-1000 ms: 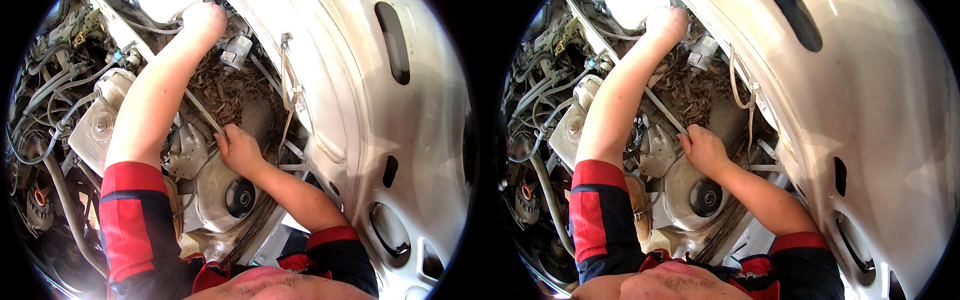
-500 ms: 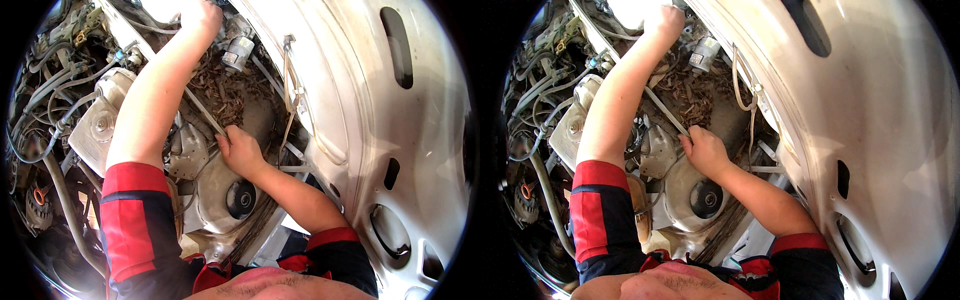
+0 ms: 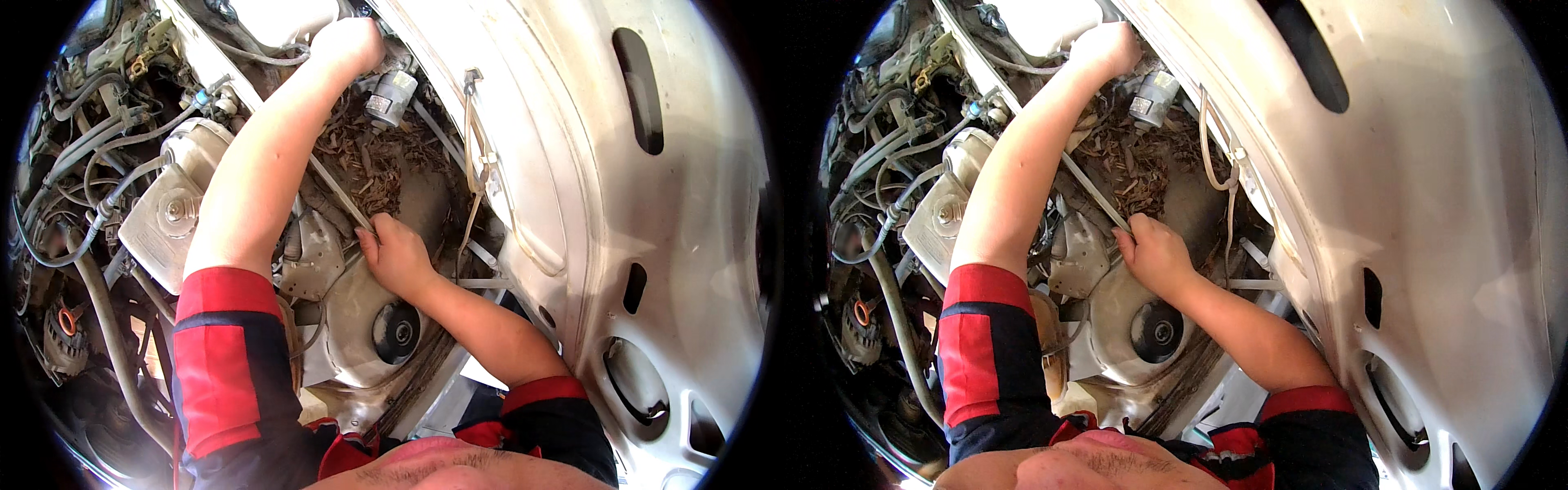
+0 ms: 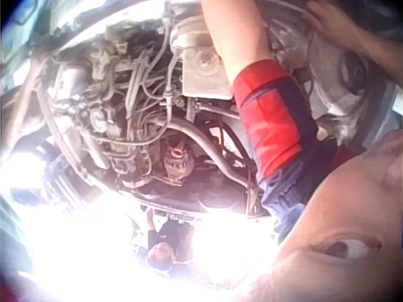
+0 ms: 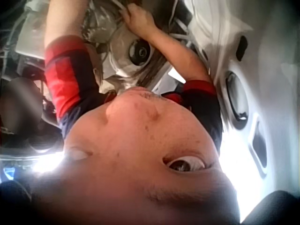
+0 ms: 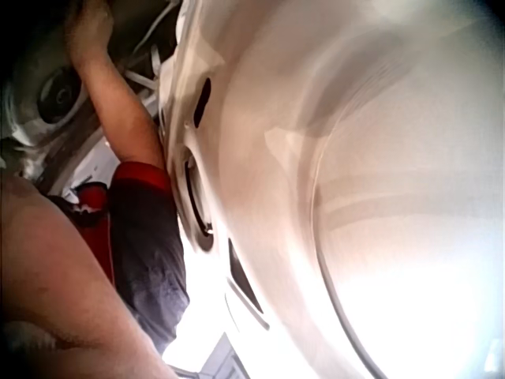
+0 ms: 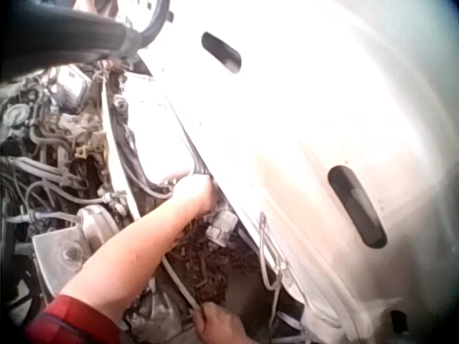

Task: The person uses a socket wrench and hands to loosen bolts in a car engine bay, removes a fluid reservoir tank, and works on components inside the cowl compartment by hand.

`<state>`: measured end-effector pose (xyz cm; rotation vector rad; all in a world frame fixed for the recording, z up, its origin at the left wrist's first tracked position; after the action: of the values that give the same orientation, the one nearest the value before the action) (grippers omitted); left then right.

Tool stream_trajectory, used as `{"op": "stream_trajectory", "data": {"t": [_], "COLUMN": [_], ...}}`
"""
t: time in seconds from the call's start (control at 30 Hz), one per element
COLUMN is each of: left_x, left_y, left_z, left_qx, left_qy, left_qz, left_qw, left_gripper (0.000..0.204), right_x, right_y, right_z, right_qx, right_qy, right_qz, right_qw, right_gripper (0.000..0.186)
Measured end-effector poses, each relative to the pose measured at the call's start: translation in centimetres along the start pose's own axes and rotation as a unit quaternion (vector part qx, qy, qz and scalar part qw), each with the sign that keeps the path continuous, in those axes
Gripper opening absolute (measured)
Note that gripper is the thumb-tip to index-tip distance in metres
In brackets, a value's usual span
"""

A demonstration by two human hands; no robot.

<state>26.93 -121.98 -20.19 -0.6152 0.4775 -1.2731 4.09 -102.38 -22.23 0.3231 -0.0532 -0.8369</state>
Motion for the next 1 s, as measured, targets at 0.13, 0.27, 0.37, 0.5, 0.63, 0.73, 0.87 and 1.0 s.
{"op": "stream_trajectory", "data": {"t": [0.13, 0.27, 0.37, 0.5, 0.63, 0.73, 0.87, 1.0], "left_x": [-0.6, -1.7, -3.6, -2.2, -1.7, -1.4, -0.7, 0.2], "left_y": [1.1, -0.1, -2.2, -0.8, -0.6, -0.5, 0.1, 0.7], "left_z": [0.9, 1.2, 3.2, 2.1, 1.7, 1.5, 0.7, 0.1], "left_qx": [0.075, 0.282, 0.342, 0.439, 0.409, 0.353, 0.299, 0.263], "left_qy": [-0.063, -0.087, -0.050, 0.033, -0.045, 0.017, -0.064, -0.064], "left_qz": [0.006, -0.018, 0.004, -0.039, -0.064, 0.012, -0.006, -0.038], "left_qw": [0.995, 0.955, 0.939, 0.897, 0.909, 0.935, 0.952, 0.962], "left_gripper": [0.024, 0.021, 0.027, 0.037, 0.037, 0.037, 0.022, 0.023], "right_x": [-0.1, -0.1, 0.0, -0.1, -0.1, -0.1, -0.1, -0.1], "right_y": [0.2, 0.1, -0.1, 0.2, 0.3, 0.2, 0.2, 0.2], "right_z": [-0.1, -0.3, 0.1, -0.1, 0.0, 0.1, 0.0, 0.1], "right_qx": [0.009, 0.004, 0.007, 0.011, 0.011, 0.009, 0.013, 0.009], "right_qy": [-0.004, -0.005, -0.010, -0.004, -0.009, -0.010, 0.000, -0.002], "right_qz": [0.006, 0.010, 0.007, 0.009, 0.012, 0.010, 0.001, 0.002], "right_qw": [1.000, 1.000, 1.000, 1.000, 1.000, 1.000, 1.000, 1.000], "right_gripper": [0.025, 0.025, 0.025, 0.025, 0.025, 0.025, 0.025, 0.025]}}
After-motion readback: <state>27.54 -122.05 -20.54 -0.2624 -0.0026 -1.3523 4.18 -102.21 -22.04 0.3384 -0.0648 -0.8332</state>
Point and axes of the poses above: each hand's wrist, its own x-axis towards the middle knuckle, its own z-axis out of the back of the hand, y = z × x, the point moved 6 cm from there along x, towards the middle knuckle, and after that the axes turned 6 degrees about y, right-handed, at the moved point
